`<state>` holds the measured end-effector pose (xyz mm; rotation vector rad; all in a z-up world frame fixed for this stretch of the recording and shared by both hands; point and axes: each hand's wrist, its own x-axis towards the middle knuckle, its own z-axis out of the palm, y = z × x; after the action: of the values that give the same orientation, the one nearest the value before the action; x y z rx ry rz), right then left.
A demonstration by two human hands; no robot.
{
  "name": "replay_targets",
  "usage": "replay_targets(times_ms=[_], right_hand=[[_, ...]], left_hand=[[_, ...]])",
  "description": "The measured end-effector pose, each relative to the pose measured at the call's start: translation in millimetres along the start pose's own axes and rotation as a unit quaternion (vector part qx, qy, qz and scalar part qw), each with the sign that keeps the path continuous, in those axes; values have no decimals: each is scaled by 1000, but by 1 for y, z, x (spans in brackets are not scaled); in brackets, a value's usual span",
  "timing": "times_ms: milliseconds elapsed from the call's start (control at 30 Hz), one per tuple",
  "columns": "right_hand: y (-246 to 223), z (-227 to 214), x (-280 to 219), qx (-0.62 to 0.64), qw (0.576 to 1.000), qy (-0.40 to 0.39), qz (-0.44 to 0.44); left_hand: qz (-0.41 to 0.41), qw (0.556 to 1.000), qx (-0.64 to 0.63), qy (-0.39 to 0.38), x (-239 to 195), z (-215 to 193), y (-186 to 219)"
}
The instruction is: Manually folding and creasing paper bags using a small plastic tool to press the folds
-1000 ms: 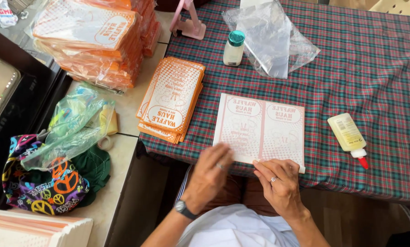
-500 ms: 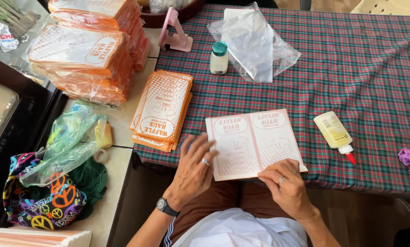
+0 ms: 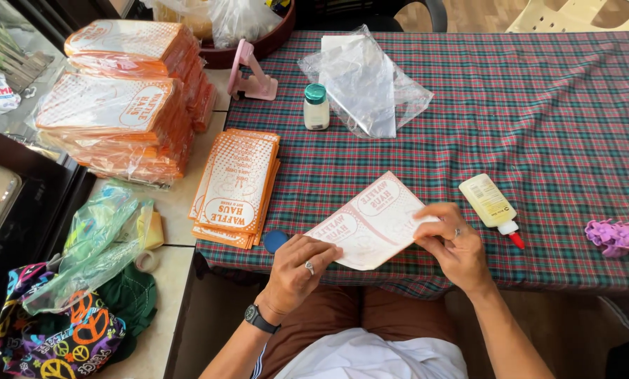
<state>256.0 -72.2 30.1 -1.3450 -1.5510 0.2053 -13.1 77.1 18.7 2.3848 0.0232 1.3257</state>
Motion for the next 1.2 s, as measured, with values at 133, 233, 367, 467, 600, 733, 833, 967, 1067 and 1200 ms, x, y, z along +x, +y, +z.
replay_targets(times_ms=[133, 233, 367, 467, 600, 733, 833, 967, 1067, 1200], right_hand=[[2, -5, 4, -163, 985, 39, -37], [-19, -9, -4, -230, 970, 58, -58], [-34, -17, -17, -249, 960, 83, -94], [-36, -21, -21, -252, 958, 105, -88], [-30, -15, -31, -242, 960, 127, -53], [-40, -4, -37, -225, 968, 103, -47], [-32, 4, -50, -187, 979, 25, -76], [-22, 14, -59, -203, 975, -19, -90], [-13, 20, -64, -210, 973, -15, -99], [-13, 23, -66, -225, 968, -3, -114]], left_hand=[[90, 988, 127, 2, 11, 6, 6], [121, 976, 182, -25, 22, 4, 14], [149, 965, 215, 16, 52, -12, 25], [169, 954, 248, 11, 67, -17, 29], [190, 924, 306, -131, 56, 5, 20], [167, 915, 300, -211, 23, 36, 18], [178, 894, 329, -248, 14, 42, 22], [172, 912, 300, -222, 8, 41, 24], [177, 913, 303, -209, -2, 40, 24], [163, 919, 288, -212, -11, 44, 27]])
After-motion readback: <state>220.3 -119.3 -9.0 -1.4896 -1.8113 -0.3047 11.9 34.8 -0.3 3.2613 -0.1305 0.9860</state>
